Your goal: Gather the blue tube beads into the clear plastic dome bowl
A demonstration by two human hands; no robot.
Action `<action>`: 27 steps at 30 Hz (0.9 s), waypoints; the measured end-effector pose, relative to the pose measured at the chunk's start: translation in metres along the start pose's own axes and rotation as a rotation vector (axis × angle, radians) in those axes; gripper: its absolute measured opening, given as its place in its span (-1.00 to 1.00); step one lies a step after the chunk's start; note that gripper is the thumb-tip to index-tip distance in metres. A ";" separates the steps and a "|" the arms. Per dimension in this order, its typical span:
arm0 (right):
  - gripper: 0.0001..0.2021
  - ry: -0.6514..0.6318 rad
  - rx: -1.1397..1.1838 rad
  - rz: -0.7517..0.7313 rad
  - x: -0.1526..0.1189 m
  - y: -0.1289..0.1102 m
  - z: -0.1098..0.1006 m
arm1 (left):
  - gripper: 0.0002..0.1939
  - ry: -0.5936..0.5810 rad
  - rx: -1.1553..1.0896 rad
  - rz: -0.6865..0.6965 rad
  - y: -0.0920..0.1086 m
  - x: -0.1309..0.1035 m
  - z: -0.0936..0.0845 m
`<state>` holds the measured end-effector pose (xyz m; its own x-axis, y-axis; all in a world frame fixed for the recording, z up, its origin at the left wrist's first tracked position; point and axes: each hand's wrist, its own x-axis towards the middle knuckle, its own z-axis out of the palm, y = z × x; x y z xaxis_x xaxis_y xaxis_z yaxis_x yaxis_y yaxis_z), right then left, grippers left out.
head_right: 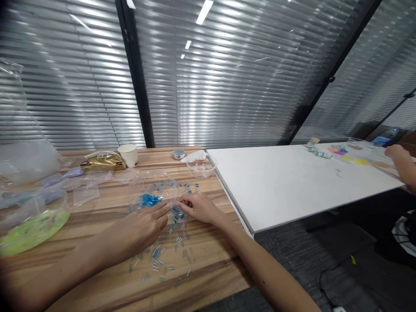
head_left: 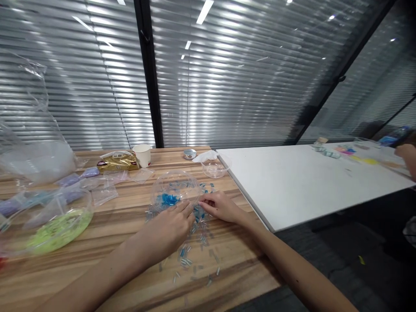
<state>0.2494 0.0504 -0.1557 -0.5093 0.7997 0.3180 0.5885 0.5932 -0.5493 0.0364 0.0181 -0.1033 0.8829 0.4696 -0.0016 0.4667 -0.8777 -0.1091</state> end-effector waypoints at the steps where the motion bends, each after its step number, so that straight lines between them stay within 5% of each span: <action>1: -0.77 -0.003 0.001 -0.001 0.000 0.000 0.000 | -0.79 -0.005 -0.002 0.001 0.000 0.000 -0.001; 27: -0.76 -0.052 -0.019 0.009 0.001 -0.001 -0.002 | -0.76 -0.041 -0.076 0.017 0.008 -0.002 -0.008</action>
<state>0.2494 0.0510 -0.1535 -0.5361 0.7991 0.2721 0.6048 0.5885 -0.5366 0.0382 0.0094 -0.0960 0.8887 0.4564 -0.0437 0.4552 -0.8897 -0.0333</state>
